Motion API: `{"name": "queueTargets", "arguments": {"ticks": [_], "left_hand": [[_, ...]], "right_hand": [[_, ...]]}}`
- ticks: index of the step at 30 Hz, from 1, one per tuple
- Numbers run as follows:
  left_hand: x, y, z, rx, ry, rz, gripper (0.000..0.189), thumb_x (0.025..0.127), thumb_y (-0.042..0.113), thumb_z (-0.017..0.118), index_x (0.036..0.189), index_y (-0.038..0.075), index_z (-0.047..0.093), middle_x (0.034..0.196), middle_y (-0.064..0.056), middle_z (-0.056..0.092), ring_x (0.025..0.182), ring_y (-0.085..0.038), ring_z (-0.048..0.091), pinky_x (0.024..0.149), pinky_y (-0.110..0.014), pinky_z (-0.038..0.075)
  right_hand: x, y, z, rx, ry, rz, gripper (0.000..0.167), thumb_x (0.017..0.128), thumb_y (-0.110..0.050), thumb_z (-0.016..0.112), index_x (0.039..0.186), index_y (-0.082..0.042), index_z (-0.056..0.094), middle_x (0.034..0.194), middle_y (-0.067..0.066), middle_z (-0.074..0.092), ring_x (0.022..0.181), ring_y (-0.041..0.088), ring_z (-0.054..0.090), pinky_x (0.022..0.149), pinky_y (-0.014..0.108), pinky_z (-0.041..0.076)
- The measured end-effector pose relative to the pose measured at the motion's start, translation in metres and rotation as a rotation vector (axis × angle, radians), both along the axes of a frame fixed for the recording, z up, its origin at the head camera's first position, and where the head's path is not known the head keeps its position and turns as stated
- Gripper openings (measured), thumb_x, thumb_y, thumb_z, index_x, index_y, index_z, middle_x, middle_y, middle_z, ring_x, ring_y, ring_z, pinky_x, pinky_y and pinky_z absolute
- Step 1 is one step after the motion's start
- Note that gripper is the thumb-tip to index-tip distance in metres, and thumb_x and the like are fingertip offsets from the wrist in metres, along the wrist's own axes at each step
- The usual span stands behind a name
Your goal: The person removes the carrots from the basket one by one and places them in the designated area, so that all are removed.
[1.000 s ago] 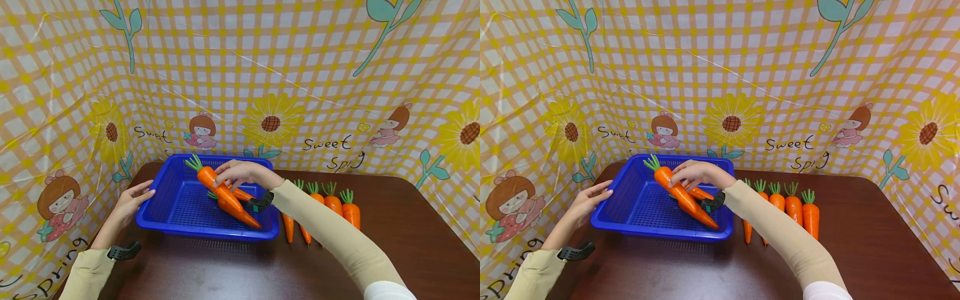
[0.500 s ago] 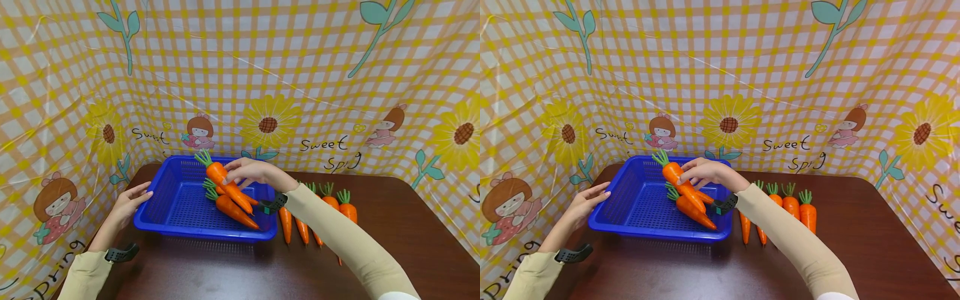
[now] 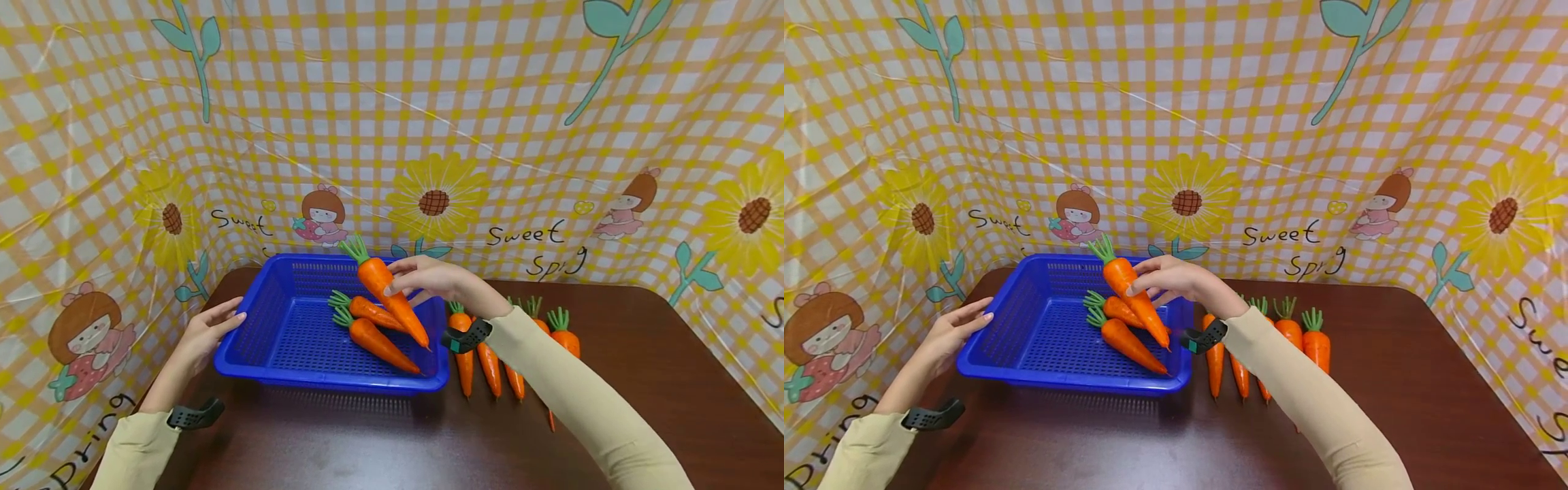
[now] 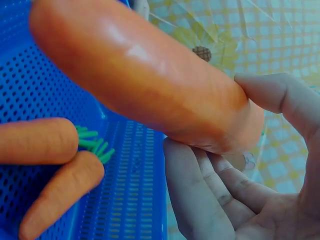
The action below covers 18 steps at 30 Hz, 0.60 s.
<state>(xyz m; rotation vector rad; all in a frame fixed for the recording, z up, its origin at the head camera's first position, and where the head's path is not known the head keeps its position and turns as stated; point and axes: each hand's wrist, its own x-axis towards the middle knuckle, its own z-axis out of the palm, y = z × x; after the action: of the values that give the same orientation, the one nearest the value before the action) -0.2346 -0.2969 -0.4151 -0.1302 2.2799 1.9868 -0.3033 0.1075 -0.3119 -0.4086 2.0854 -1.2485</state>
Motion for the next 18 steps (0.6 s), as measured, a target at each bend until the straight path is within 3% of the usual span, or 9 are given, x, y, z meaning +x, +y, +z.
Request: {"name": "queueTargets", "arguments": {"ticks": [5,12,18], "left_hand": [[0.000,0.000,0.000,0.005,-0.003,-0.008,0.067,0.094,0.025,0.063,0.148,0.000,0.033,0.093,0.018,0.060,0.079,-0.001,0.063,0.070,-0.023,0.056],[0.001,-0.001,0.001,0.010,-0.015,-0.010,0.065,0.094,0.026,0.063,0.148,0.003,0.034,0.095,0.018,0.059,0.080,-0.002,0.064,0.071,-0.023,0.056],[0.001,-0.001,0.000,0.036,-0.013,-0.006,0.058,0.094,0.025,0.063,0.145,0.009,0.041,0.092,0.019,0.060,0.080,-0.001,0.063,0.070,-0.022,0.056]], "right_hand": [[0.001,0.015,0.003,-0.011,0.013,-0.025,0.071,0.087,-0.023,0.063,0.148,-0.005,0.031,0.140,0.017,0.045,0.113,0.027,0.057,0.092,0.041,0.053],[0.002,0.033,0.005,-0.044,0.010,-0.071,0.066,0.088,-0.019,0.062,0.146,-0.006,0.034,0.133,0.016,0.050,0.103,0.020,0.061,0.088,0.039,0.055],[0.004,0.051,0.004,-0.056,0.024,-0.086,0.069,0.090,-0.019,0.061,0.150,-0.005,0.028,0.137,0.020,0.048,0.105,0.020,0.063,0.090,0.039,0.054]]}}
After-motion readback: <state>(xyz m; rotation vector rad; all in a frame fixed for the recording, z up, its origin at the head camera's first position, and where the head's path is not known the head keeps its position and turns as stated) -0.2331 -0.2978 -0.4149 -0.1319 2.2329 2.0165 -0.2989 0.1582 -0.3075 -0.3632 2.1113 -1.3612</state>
